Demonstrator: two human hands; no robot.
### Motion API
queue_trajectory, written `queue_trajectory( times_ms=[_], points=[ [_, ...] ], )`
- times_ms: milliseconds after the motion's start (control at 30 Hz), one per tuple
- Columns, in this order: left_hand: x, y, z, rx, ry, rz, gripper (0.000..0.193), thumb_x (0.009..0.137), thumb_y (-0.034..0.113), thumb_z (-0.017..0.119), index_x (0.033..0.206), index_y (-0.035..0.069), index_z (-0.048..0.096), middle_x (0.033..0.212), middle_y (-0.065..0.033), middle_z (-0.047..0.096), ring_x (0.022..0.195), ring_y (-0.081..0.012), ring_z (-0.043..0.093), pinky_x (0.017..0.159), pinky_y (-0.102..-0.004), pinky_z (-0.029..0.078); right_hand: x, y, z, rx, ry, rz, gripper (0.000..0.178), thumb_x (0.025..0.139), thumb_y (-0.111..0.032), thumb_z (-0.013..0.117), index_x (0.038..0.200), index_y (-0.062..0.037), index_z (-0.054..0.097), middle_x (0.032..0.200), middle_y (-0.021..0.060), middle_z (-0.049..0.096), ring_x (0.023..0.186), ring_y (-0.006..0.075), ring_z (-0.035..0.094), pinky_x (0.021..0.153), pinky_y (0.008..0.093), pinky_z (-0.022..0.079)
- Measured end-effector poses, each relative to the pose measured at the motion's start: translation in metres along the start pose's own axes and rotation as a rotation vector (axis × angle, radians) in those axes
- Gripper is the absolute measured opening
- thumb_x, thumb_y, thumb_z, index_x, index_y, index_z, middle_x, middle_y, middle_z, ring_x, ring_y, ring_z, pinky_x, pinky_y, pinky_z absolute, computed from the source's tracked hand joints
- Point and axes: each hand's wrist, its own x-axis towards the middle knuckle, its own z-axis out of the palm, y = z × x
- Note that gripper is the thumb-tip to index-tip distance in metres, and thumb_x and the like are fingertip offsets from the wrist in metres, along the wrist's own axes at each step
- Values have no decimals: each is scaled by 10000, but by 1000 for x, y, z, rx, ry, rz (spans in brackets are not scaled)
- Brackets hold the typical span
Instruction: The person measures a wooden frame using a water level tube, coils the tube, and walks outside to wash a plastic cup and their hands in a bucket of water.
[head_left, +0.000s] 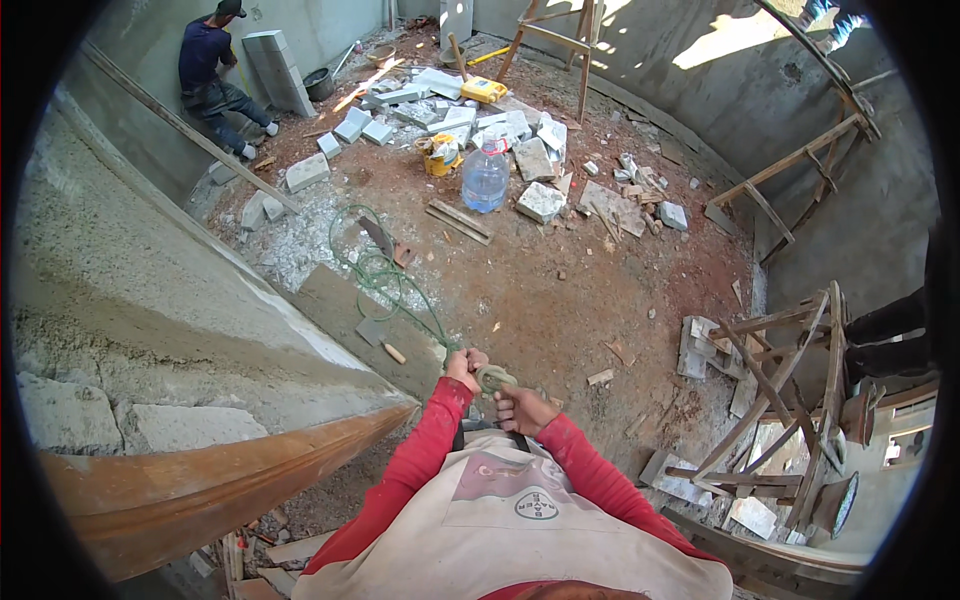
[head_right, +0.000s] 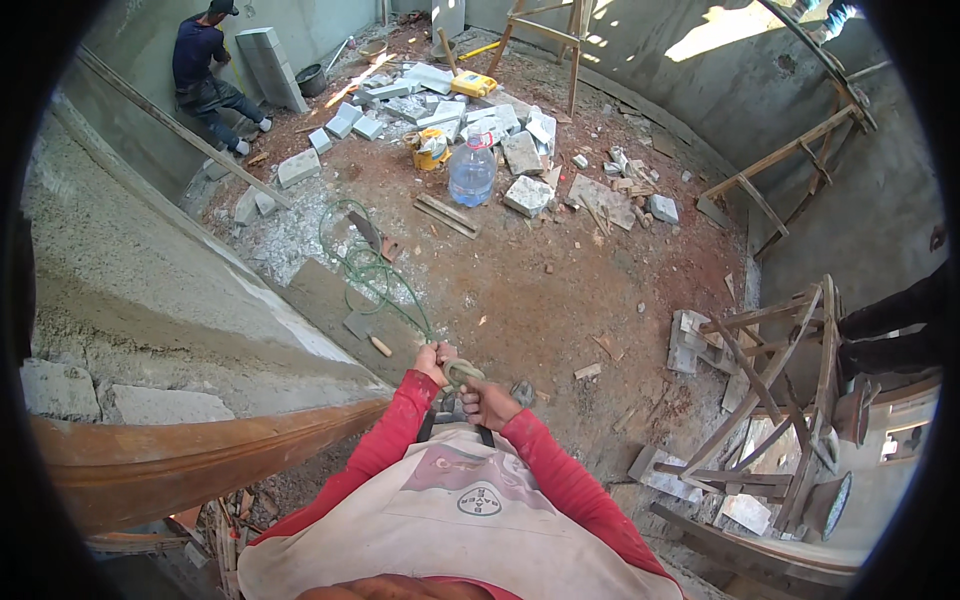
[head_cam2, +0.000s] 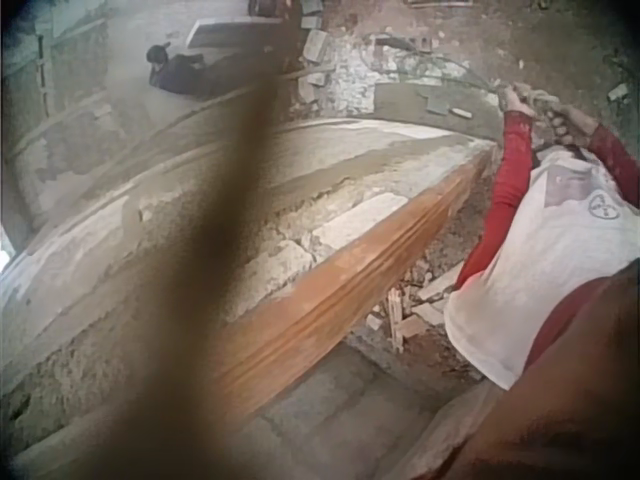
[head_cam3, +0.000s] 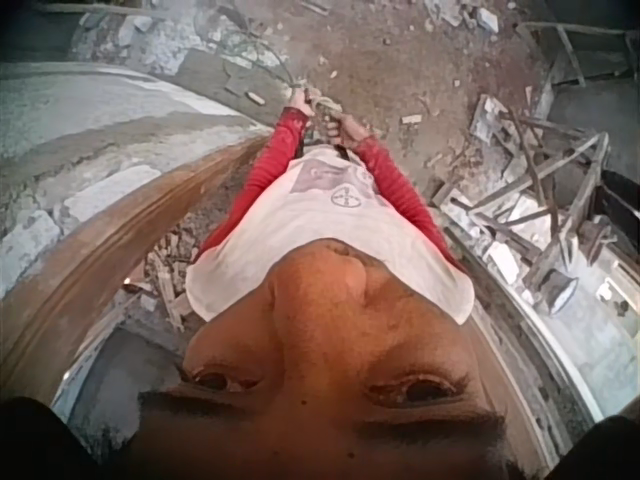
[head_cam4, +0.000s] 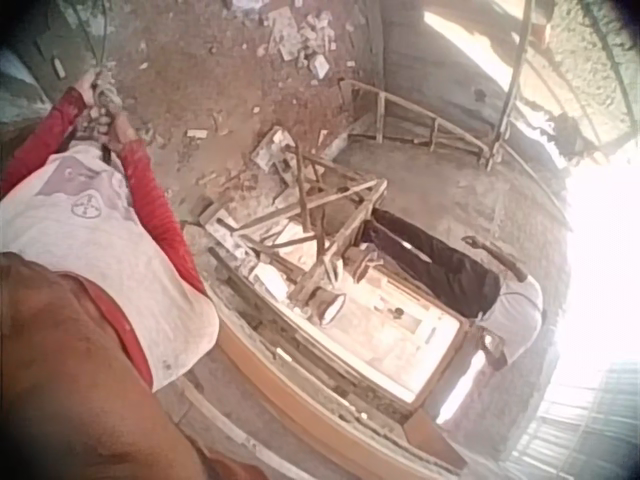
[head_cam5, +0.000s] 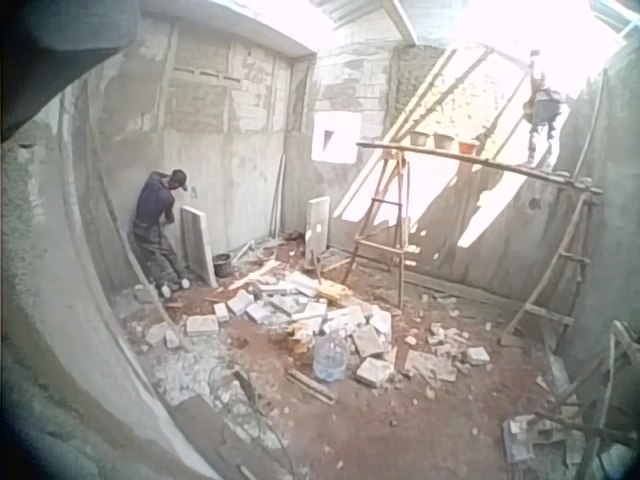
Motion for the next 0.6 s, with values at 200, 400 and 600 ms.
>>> queue_trajectory(
  times_ms=[200, 400, 600],
  points=[
    [8, 15, -16, 24, -12, -52, 283, 773, 140, 440, 552, 177, 267, 508, 42, 251, 418, -125, 250, 410, -286, 219, 12, 16, 22, 123, 157, 2, 319, 1010, -339, 436, 732, -203, 360, 569, -107, 231, 418, 42, 202, 349, 229, 136],
    [20, 20, -37, 139, -109, -34, 296, 746, 150, 434, 532, 180, 230, 502, 27, 228, 417, -141, 237, 401, -294, 186, 0, 18, 46, 73, 181, 28, 334, 1015, -324, 416, 709, -214, 340, 563, -104, 238, 397, 43, 182, 339, 229, 122],
    [14, 24, -16, 97, -133, 33, 303, 802, 101, 421, 544, 161, 274, 514, 21, 274, 427, -134, 264, 417, -280, 227, -16, 10, 62, 58, 169, 48, 343, 1022, -327, 393, 709, -211, 311, 563, -97, 221, 404, 47, 177, 342, 232, 117]
  ],
)
